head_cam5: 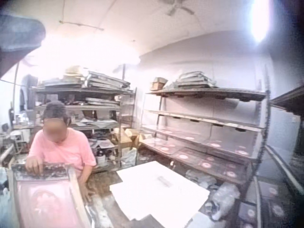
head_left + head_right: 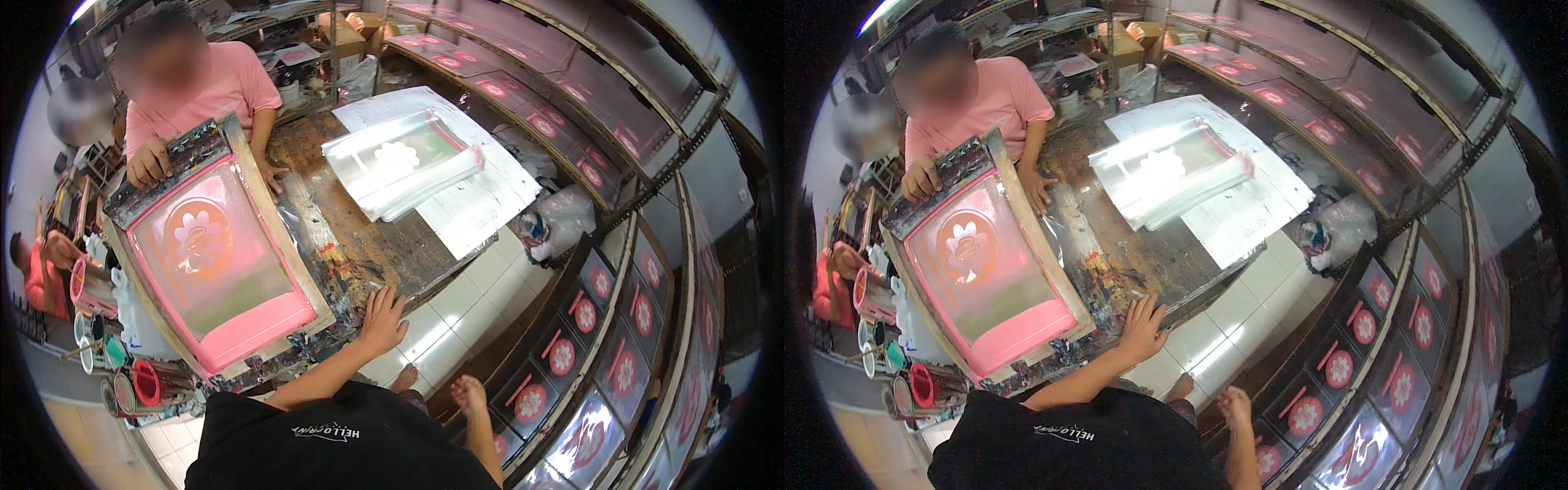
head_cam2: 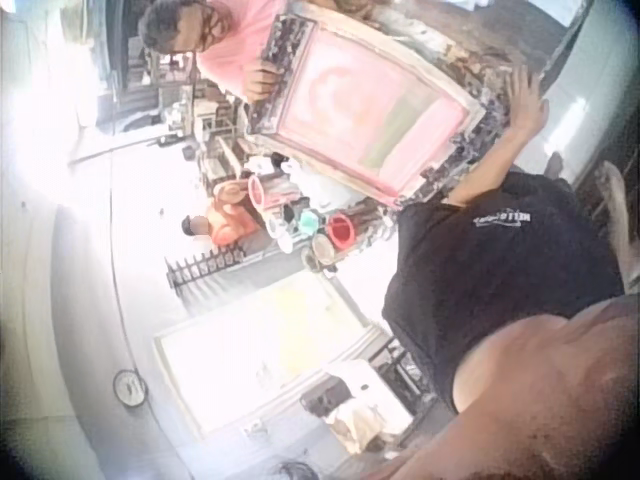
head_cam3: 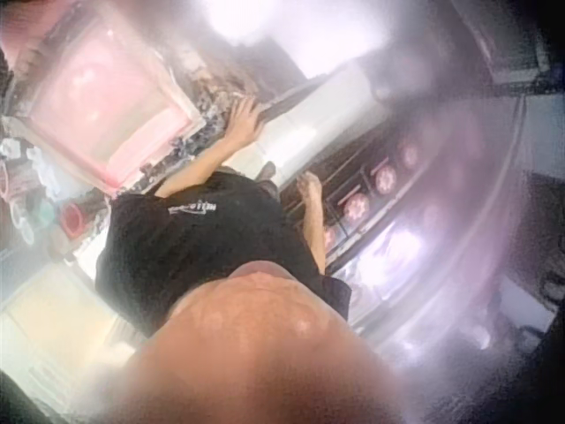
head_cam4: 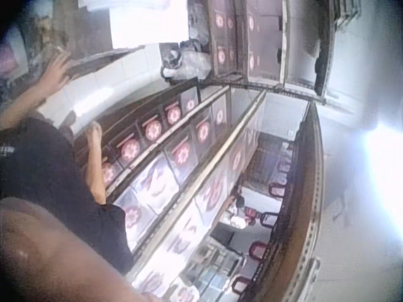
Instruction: The person repeatedly picks up clear plastic sheets with red floral designs from a nearby rack and stacks them on a table. Another person in a pink shirt is visible working at the same table. The camera wearer continues this repetitive stacking process for the duration of the clip.
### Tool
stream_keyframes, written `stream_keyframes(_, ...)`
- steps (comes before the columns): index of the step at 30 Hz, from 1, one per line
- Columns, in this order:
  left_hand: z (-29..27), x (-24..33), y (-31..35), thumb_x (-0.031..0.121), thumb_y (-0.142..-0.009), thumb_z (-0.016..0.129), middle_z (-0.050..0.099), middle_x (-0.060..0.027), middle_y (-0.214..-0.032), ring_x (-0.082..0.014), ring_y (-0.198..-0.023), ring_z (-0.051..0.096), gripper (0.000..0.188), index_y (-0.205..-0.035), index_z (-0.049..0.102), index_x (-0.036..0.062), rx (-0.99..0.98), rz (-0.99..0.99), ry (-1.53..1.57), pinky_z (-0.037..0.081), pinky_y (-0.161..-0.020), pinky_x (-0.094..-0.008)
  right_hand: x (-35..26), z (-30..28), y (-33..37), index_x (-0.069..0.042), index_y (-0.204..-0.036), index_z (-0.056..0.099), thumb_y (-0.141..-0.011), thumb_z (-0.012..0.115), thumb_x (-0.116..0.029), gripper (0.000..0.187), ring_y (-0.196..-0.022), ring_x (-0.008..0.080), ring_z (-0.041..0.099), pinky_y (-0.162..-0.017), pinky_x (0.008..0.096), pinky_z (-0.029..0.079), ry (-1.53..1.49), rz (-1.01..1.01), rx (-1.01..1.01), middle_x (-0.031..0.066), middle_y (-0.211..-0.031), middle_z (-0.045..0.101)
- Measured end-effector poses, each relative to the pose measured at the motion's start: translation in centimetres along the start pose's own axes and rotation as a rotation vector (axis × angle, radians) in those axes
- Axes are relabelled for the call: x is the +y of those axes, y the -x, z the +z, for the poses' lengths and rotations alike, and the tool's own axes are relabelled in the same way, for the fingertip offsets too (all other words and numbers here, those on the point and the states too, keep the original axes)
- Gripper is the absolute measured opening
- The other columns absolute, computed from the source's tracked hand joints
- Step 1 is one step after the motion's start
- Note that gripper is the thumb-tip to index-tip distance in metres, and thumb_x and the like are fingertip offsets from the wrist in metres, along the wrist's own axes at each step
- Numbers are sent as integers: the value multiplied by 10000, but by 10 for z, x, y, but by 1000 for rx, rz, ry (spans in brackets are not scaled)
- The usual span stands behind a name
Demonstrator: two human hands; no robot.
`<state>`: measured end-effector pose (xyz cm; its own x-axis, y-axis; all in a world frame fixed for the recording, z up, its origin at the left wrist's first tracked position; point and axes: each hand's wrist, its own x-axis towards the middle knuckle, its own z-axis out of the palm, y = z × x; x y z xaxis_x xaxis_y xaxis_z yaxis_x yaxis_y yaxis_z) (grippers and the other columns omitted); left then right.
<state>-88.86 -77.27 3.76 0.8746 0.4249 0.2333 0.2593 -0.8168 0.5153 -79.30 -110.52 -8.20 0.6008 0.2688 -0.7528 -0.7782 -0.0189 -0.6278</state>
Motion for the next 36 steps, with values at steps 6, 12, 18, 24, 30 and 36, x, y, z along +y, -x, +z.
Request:
stream_keyframes(6, 17, -1, -17, 249, -856, 669, 357, -237, -1490, -396, -1427, 268, 565, -1341, 513, 4, 17, -95, -74, 159, -1188, -550, 2, -33, -31, -120, -1036, 554, -989, 574, -176, 76, -809, 243, 673, -689, 395, 572, 122, 172, 58, 58, -877, 633)
stream_keyframes(12, 11, 3, -36, 224, -830, 705, 434, -243, -1432, -424, -1378, 348, 598, -1348, 504, 2, 82, -199, 138, 258, -1148, -566, -48, -48, -92, -120, -1026, 553, -1003, 570, -209, 94, -759, 212, 662, -628, 360, 542, 294, 82, 10, 42, -854, 621)
stream_keyframes(18, -66, 33, -131, 208, -777, 762, 393, -245, -1478, -426, -1399, 335, 741, -1399, 439, -33, 413, 32, -402, 239, -1152, -603, -72, -52, -149, -125, -1017, 565, -1005, 582, -253, 130, -753, 165, 657, -623, 318, 537, 427, -51, -48, 19, -868, 628)
stream_keyframes(24, -72, -10, -243, 142, -843, 599, 458, -212, -1447, -355, -1362, 415, 534, -1339, 512, -36, 314, 30, -961, 242, -1154, -595, -77, -43, -138, -126, -1011, 586, -984, 577, -168, 51, -752, 166, 663, -627, 304, 544, 360, -27, -91, 13, -876, 632)
stream_keyframes(30, -53, -1, -270, 120, -859, 538, 585, -173, -1339, -282, -1230, 543, 390, -1204, 615, -45, 147, 105, -854, 303, -1131, -546, -58, -54, -111, -116, -998, 592, -979, 576, -141, 35, -804, 176, 667, -645, 323, 548, 273, 2, -74, 38, -922, 637)
stream_keyframes(36, -18, 99, -202, 126, -875, 511, 564, -219, -1346, -317, -1260, 516, 434, -1252, 580, -79, 133, 374, -620, 311, -1114, -578, -168, 56, -19, -115, -1437, 384, -994, 595, -308, 528, -1195, 322, 573, -969, 438, 494, -170, -230, -455, 157, -1404, 482)
